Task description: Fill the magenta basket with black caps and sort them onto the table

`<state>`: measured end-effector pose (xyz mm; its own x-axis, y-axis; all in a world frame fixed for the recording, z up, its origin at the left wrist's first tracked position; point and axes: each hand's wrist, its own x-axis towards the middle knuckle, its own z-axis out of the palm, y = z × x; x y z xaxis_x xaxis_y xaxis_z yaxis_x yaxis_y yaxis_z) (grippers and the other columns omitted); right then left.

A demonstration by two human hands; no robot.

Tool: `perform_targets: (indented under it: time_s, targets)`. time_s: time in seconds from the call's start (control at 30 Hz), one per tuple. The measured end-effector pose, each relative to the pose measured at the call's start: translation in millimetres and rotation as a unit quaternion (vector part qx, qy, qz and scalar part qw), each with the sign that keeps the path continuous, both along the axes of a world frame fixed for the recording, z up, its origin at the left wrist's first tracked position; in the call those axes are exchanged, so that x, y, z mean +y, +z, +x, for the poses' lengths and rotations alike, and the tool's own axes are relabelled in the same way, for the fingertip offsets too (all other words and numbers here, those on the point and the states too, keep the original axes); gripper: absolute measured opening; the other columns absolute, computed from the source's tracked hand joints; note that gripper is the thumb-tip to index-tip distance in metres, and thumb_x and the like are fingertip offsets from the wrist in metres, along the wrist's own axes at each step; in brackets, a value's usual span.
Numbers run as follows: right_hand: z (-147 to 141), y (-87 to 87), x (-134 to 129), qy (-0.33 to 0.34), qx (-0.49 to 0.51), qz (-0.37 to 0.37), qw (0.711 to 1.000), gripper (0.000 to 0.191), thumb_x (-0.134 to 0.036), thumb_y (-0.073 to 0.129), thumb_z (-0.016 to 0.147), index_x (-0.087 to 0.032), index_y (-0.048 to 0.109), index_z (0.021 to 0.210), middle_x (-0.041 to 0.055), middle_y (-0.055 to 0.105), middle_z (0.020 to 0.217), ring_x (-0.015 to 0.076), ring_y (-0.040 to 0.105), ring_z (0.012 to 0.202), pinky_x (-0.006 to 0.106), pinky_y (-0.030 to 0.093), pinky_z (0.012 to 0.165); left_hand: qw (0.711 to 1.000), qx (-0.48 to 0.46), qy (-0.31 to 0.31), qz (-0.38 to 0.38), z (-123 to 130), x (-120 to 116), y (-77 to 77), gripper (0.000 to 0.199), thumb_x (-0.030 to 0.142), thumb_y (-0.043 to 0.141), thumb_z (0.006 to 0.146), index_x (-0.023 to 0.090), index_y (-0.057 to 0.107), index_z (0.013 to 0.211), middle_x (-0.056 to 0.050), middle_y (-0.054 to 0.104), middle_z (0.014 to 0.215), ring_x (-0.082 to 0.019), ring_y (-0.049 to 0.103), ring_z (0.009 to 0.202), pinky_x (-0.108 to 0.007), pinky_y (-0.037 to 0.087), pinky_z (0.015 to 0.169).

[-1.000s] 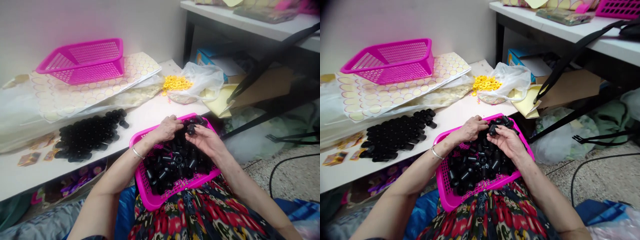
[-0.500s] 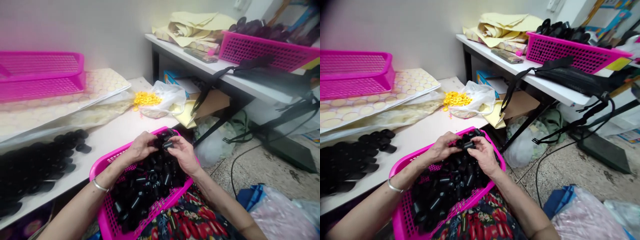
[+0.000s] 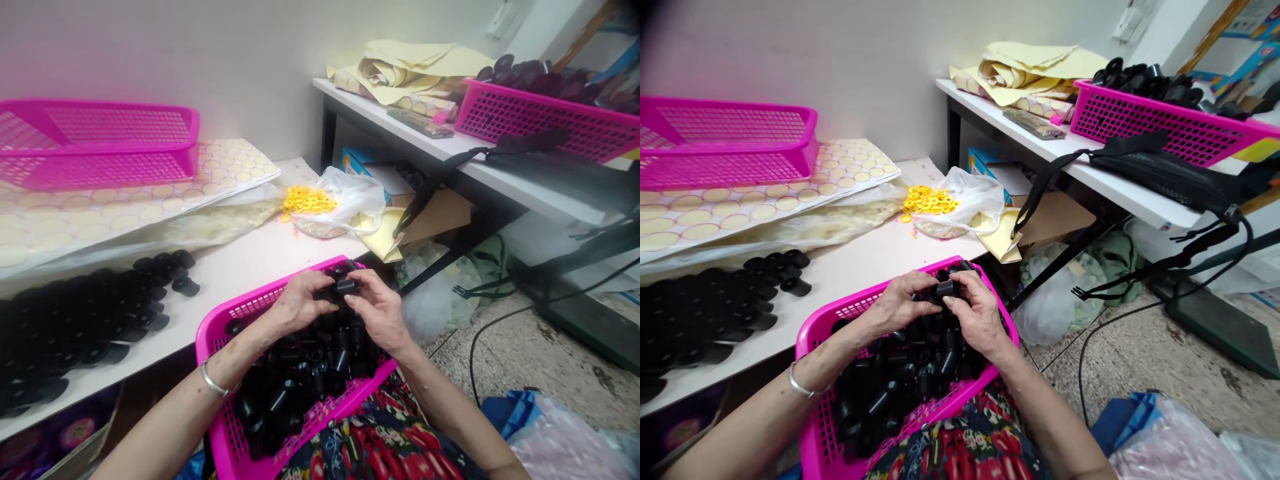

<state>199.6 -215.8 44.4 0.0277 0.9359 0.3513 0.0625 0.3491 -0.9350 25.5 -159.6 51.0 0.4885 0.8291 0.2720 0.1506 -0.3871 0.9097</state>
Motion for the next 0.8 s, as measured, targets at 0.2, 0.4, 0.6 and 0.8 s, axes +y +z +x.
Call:
perform_targets:
  time_s: [0.2, 0.4, 0.6, 0.8]
  targets:
    - [8, -1.7, 1, 0.01, -0.052, 0.026, 0.998, 0.028, -0.018, 0.067, 0.079, -0.028, 0.066, 0.105, 0.0032, 0.059, 0.104, 0.0176, 0.059, 0.093, 0.032, 0.051, 0.083, 1.0, -0.002, -0.005, 0.014, -2, 1, -1.8, 0.019, 0.02, 0.08, 0.06, 0.022, 0.077, 0.078, -0.002, 0.069, 0.071, -0.02, 0.061, 0.07, -0.029, 0.047, 0.066]
    - [5, -4.2, 2, -0.005, -0.142, 0.084, 0.986, 0.033, -0.018, 0.067, 0.081, -0.029, 0.068, 0.111, 0.0045, 0.065, 0.105, 0.02, 0.063, 0.098, 0.036, 0.052, 0.088, 0.998, 0.018, -0.038, 0.047, -1, -2, -4.0, 0.023, 0.027, 0.079, 0.067, 0.022, 0.077, 0.09, -0.004, 0.071, 0.077, -0.02, 0.06, 0.073, -0.03, 0.046, 0.069]
    - [-11, -19.7, -4, -0.035, -0.34, 0.186, 0.921, 0.067, -0.045, 0.065, 0.083, -0.014, 0.048, 0.14, 0.0201, 0.055, 0.135, 0.0329, 0.048, 0.129, 0.052, 0.042, 0.107, 0.998, 0.007, 0.035, 0.048, 2, -6, -7.7, 0.026, 0.017, 0.079, 0.062, 0.021, 0.076, 0.088, -0.003, 0.07, 0.079, -0.02, 0.06, 0.075, -0.032, 0.047, 0.073]
    - [11, -10.8, 5, 0.01, -0.366, 0.175, 0.914, 0.072, -0.058, 0.057, 0.084, -0.014, 0.048, 0.14, 0.018, 0.048, 0.143, 0.0308, 0.04, 0.136, 0.051, 0.037, 0.111, 0.995, -0.007, 0.087, 0.04, -23, -14, -3.0, 0.03, 0.024, 0.082, 0.06, 0.019, 0.074, 0.088, -0.003, 0.07, 0.082, -0.019, 0.062, 0.077, -0.032, 0.05, 0.075]
